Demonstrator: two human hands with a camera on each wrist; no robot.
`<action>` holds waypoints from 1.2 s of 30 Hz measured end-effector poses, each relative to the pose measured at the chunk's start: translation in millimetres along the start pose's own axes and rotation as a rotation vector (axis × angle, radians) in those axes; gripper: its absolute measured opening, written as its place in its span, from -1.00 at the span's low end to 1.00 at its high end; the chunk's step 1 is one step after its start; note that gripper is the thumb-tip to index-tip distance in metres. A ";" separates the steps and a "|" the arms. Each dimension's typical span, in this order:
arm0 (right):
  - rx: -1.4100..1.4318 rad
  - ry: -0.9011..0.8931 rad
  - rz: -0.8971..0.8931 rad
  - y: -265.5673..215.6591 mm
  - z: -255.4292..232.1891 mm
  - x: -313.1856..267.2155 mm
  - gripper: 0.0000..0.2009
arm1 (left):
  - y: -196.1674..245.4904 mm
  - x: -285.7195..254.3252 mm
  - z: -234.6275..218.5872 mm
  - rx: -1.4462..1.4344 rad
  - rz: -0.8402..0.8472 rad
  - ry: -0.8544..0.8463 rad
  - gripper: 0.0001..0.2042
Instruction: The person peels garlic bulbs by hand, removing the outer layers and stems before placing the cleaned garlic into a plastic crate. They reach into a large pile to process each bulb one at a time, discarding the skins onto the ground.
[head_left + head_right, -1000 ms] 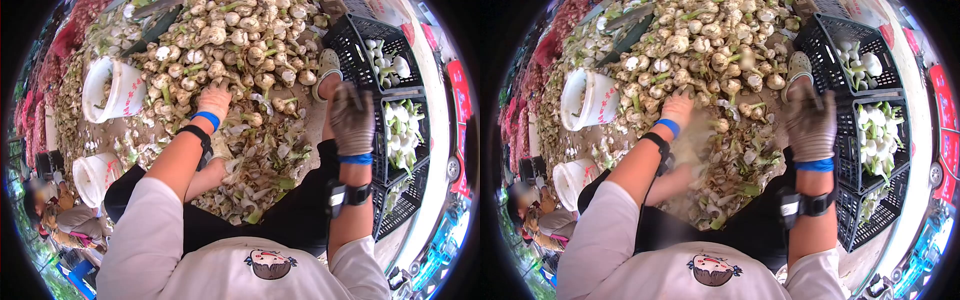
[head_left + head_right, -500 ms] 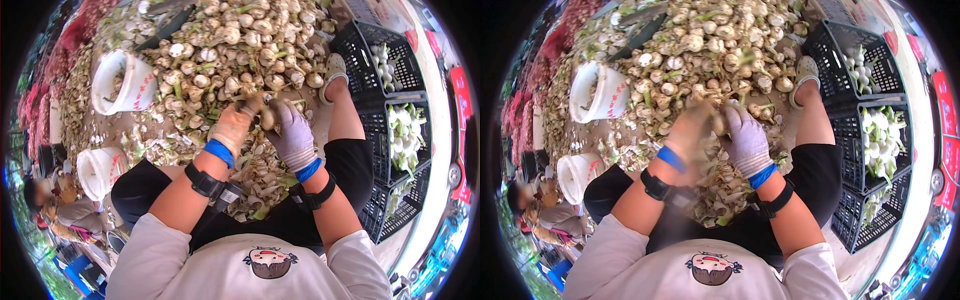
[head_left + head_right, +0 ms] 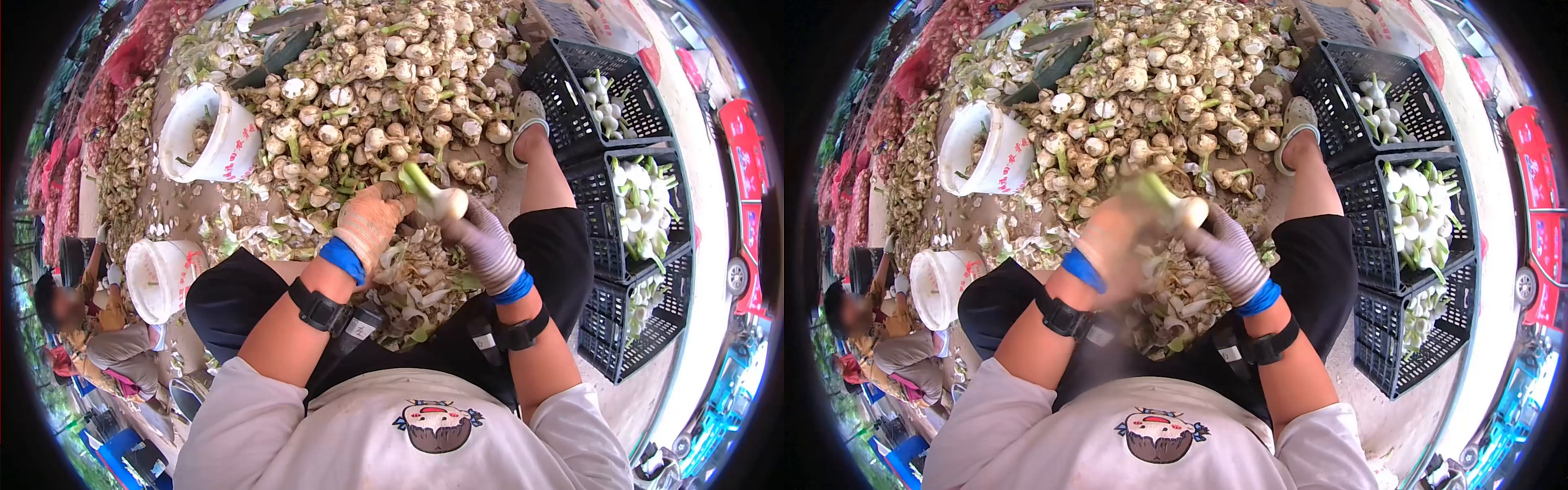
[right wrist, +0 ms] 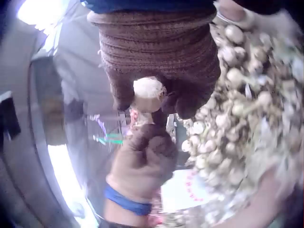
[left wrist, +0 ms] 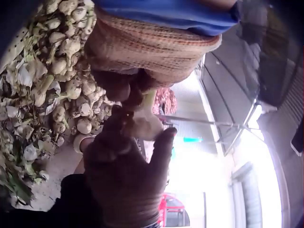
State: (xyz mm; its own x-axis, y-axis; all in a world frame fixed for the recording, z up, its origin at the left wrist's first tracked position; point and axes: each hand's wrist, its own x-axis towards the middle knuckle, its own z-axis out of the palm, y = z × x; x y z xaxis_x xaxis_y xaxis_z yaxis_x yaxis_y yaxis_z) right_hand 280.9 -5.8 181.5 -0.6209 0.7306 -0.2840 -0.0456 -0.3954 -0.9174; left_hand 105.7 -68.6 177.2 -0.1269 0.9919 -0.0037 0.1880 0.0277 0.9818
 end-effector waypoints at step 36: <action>1.259 -0.002 -0.478 -65.3 -139.1 -40.9 -0.59 | -113.8 112.8 35.5 0.840 -0.588 -0.229 -0.68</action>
State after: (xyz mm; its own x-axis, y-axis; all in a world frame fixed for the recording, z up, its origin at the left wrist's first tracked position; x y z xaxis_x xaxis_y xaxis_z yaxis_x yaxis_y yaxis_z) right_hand 418.1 67.6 214.2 -0.3438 0.9390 -0.0095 -0.9378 -0.3438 -0.0481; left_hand 104.6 44.6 58.3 -0.2464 0.7913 -0.5595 0.7828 0.5029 0.3665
